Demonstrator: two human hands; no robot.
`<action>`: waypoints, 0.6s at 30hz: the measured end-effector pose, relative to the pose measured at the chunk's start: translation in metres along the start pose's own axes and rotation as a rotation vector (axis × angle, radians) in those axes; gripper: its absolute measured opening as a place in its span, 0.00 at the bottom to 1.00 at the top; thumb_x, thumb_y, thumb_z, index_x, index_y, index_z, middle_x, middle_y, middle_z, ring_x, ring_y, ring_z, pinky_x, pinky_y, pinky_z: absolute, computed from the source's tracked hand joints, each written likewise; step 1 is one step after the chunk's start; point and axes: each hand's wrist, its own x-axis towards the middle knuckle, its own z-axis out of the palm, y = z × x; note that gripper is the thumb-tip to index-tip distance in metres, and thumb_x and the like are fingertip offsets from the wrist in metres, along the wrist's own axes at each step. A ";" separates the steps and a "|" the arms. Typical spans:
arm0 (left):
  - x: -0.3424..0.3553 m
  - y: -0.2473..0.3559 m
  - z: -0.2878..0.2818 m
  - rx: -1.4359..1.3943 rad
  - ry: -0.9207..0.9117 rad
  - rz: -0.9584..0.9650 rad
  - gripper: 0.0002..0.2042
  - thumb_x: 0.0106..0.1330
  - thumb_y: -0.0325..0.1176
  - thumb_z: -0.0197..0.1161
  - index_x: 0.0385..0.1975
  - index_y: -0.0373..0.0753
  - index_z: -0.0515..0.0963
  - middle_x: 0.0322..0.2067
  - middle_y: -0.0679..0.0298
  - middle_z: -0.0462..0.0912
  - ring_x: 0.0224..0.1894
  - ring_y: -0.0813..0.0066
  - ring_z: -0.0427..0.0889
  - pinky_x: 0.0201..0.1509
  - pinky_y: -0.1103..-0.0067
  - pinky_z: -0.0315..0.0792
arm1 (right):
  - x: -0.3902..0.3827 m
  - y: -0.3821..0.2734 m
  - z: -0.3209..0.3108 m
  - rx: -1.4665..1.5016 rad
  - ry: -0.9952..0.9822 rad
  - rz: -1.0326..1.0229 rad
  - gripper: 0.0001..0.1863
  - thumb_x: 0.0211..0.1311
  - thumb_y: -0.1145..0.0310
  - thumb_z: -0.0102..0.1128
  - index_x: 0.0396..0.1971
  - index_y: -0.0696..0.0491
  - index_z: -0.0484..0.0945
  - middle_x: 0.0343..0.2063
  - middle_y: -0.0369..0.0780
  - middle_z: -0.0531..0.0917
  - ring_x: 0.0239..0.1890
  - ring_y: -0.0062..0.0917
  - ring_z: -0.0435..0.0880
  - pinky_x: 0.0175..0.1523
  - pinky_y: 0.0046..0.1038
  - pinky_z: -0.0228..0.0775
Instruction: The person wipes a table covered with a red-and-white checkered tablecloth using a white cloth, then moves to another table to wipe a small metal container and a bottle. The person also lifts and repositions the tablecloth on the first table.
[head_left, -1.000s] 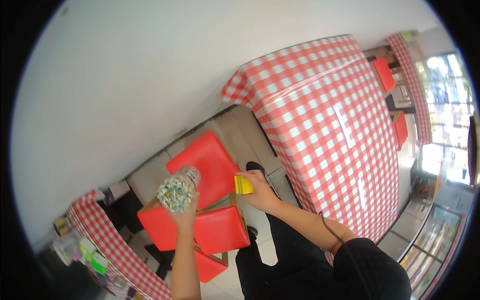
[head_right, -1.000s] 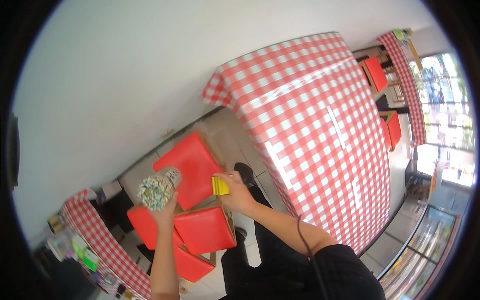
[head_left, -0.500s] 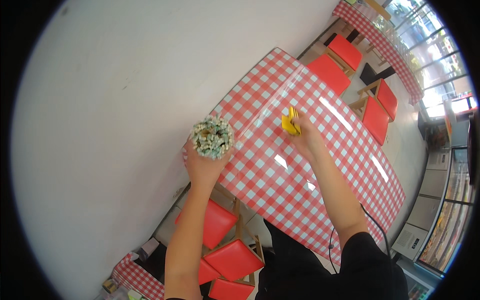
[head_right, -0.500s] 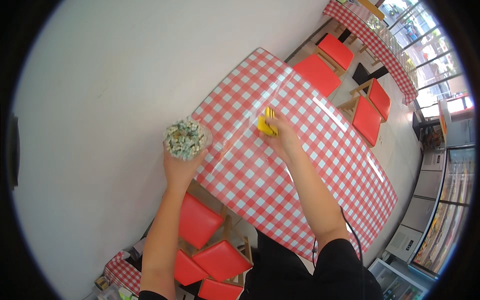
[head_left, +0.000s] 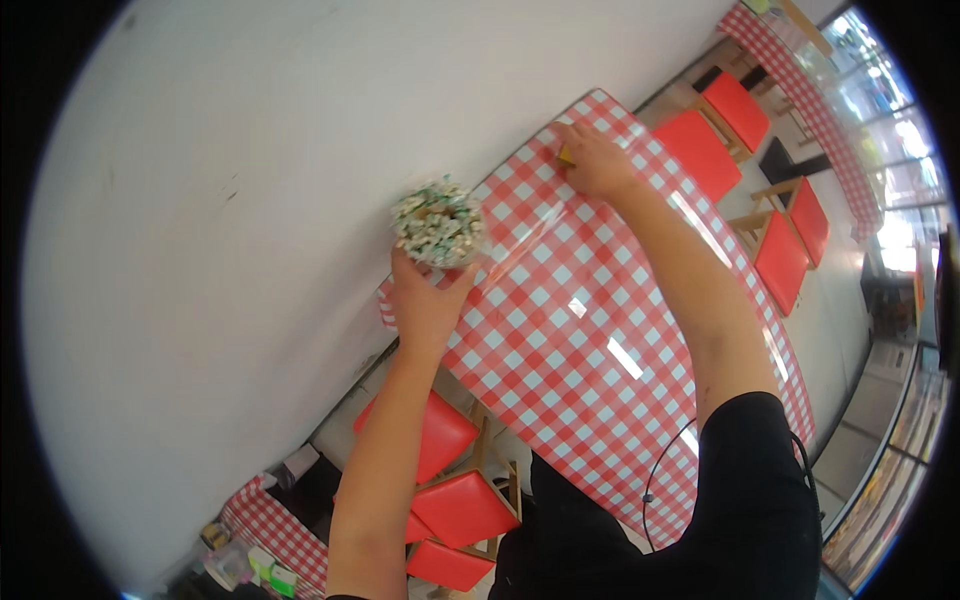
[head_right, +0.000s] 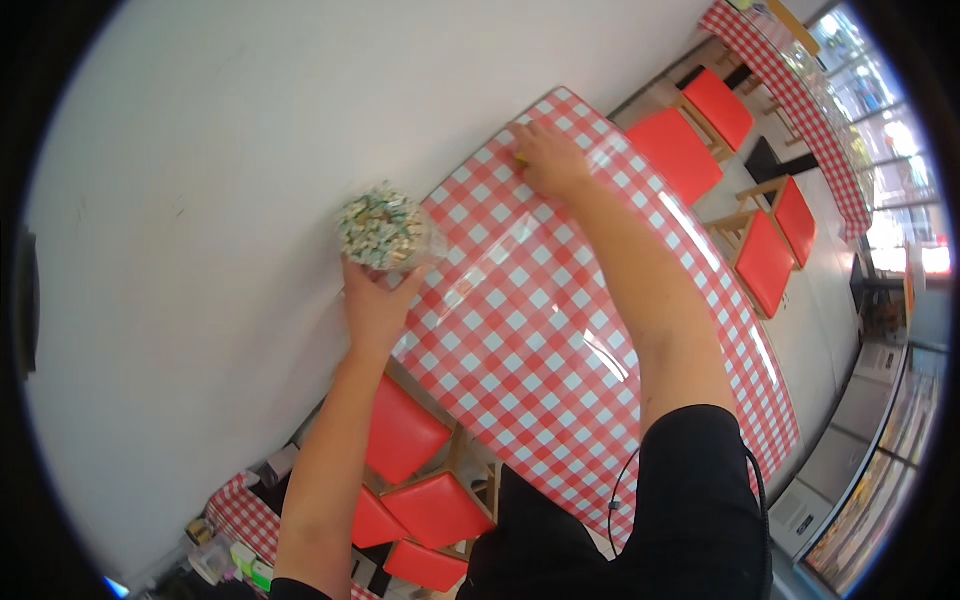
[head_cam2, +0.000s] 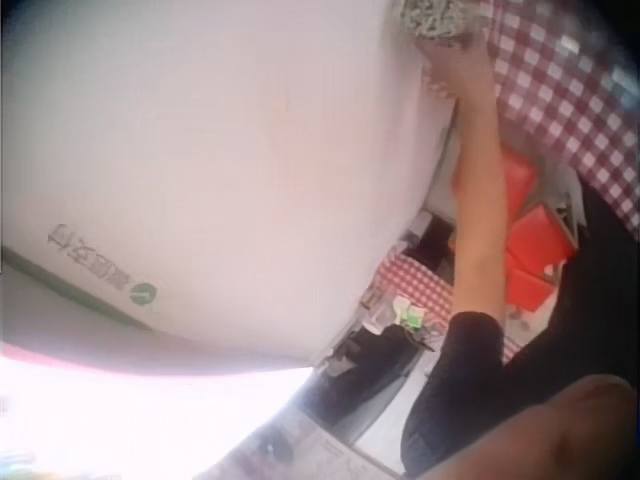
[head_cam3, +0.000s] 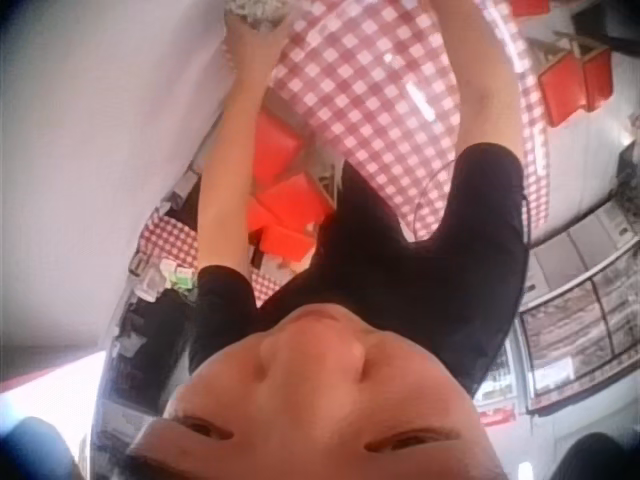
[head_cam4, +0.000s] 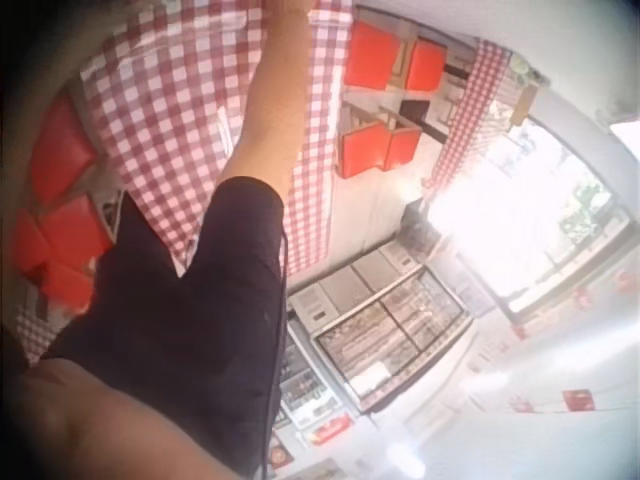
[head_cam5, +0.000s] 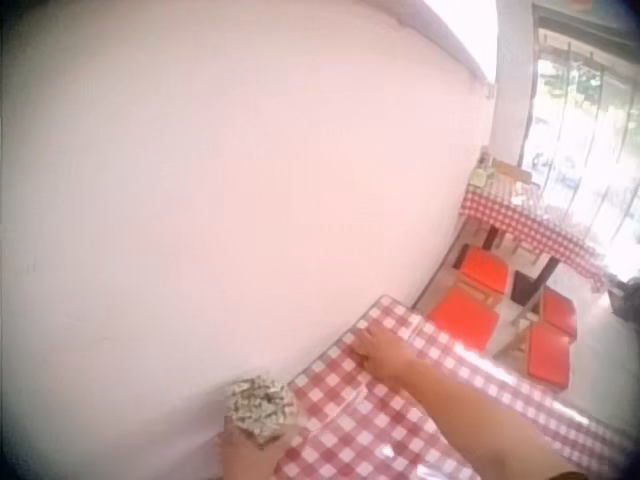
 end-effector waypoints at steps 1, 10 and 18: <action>-0.004 -0.006 -0.003 -0.002 0.012 -0.008 0.44 0.57 0.28 0.80 0.72 0.32 0.59 0.66 0.49 0.72 0.65 0.60 0.78 0.67 0.68 0.77 | 0.013 0.023 0.013 -0.050 0.008 -0.089 0.32 0.61 0.68 0.67 0.67 0.48 0.73 0.61 0.46 0.79 0.63 0.43 0.79 0.65 0.41 0.75; -0.219 -0.092 -0.086 0.388 0.032 -0.048 0.37 0.66 0.39 0.69 0.75 0.40 0.63 0.74 0.47 0.65 0.74 0.47 0.67 0.75 0.59 0.66 | 0.037 0.052 0.021 -0.342 0.150 -0.600 0.27 0.57 0.67 0.70 0.58 0.52 0.80 0.54 0.51 0.83 0.59 0.52 0.79 0.66 0.51 0.71; -0.562 -0.177 -0.162 0.501 0.170 -0.773 0.13 0.69 0.42 0.65 0.42 0.39 0.83 0.50 0.52 0.84 0.53 0.51 0.83 0.57 0.58 0.78 | -0.007 0.047 0.036 -0.488 0.335 -0.275 0.38 0.67 0.49 0.68 0.71 0.55 0.71 0.68 0.52 0.75 0.69 0.51 0.73 0.73 0.49 0.65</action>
